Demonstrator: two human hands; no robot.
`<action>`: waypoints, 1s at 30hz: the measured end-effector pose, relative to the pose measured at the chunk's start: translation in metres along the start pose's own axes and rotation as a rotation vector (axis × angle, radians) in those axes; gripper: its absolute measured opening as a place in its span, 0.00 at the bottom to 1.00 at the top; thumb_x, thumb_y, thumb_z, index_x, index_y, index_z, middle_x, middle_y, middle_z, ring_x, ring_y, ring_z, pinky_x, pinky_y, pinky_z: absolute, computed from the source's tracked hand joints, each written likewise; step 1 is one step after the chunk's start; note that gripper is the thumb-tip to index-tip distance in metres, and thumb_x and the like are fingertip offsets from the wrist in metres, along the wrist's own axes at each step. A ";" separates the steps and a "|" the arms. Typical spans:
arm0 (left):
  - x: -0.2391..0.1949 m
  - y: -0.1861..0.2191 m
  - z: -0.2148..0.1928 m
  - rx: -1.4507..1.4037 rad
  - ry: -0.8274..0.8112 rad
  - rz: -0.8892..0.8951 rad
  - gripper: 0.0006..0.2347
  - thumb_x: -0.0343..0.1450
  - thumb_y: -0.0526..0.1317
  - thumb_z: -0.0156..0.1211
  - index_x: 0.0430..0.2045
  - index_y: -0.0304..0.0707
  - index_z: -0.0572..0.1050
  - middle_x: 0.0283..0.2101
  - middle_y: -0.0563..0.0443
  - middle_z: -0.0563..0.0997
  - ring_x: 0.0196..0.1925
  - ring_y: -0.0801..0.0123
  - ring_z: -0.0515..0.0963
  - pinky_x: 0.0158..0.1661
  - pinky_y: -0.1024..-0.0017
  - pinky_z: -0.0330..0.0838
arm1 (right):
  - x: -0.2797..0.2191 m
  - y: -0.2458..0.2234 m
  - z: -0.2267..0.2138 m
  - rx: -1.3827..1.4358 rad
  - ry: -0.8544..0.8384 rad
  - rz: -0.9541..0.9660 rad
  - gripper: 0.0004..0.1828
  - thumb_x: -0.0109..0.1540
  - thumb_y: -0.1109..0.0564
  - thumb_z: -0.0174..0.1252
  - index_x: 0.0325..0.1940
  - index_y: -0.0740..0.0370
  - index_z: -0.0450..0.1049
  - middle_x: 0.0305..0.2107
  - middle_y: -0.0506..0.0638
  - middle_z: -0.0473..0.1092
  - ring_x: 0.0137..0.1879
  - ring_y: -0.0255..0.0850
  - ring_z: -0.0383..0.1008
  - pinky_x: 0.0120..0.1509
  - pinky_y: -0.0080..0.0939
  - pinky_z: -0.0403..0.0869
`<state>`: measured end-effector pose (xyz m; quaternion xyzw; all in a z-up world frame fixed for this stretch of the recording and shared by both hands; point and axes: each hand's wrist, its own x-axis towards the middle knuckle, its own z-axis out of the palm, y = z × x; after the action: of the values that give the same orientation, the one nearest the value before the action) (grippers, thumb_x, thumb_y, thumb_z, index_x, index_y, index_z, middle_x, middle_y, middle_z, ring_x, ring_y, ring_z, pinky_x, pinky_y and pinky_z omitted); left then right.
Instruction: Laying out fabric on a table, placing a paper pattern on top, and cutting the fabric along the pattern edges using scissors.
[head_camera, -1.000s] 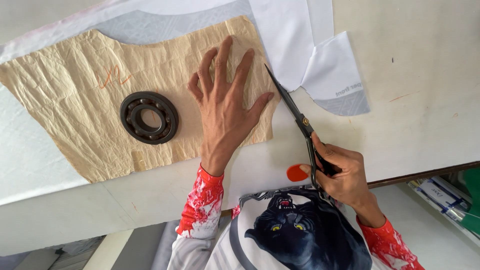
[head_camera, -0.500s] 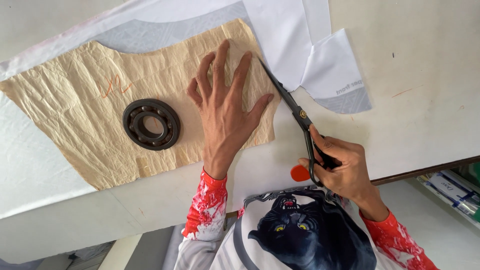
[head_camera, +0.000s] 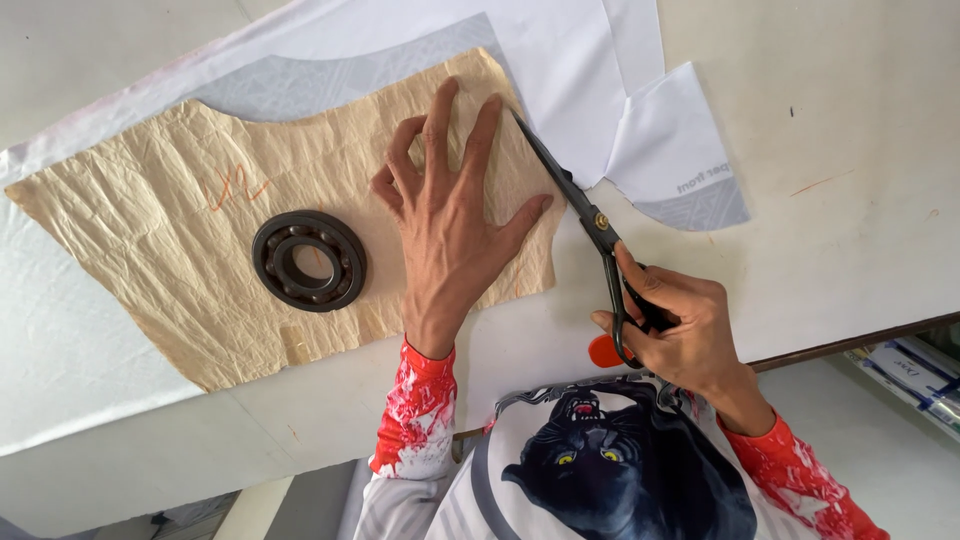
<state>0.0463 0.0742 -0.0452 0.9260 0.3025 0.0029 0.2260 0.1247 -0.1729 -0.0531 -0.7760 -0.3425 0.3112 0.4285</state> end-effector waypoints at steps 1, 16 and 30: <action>0.000 0.000 -0.001 -0.001 -0.007 -0.006 0.34 0.68 0.65 0.69 0.68 0.58 0.65 0.76 0.54 0.55 0.70 0.51 0.61 0.57 0.51 0.58 | -0.002 0.004 0.001 -0.025 -0.006 -0.013 0.39 0.56 0.62 0.73 0.70 0.67 0.67 0.21 0.44 0.61 0.26 0.33 0.54 0.30 0.30 0.65; 0.011 -0.003 -0.006 0.045 -0.058 0.003 0.40 0.63 0.66 0.73 0.69 0.58 0.63 0.74 0.54 0.54 0.64 0.48 0.60 0.54 0.53 0.58 | 0.012 -0.004 0.013 0.048 0.041 -0.016 0.38 0.57 0.63 0.72 0.70 0.66 0.66 0.20 0.44 0.60 0.27 0.34 0.56 0.34 0.31 0.67; 0.014 -0.003 -0.008 0.020 -0.071 -0.002 0.40 0.63 0.66 0.74 0.69 0.58 0.63 0.73 0.53 0.54 0.65 0.47 0.60 0.53 0.51 0.60 | 0.027 -0.014 0.014 0.051 0.049 0.029 0.38 0.55 0.64 0.72 0.68 0.67 0.68 0.19 0.43 0.61 0.25 0.32 0.55 0.30 0.28 0.65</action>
<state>0.0547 0.0873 -0.0412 0.9273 0.2954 -0.0332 0.2274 0.1257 -0.1393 -0.0517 -0.7771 -0.3125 0.3070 0.4519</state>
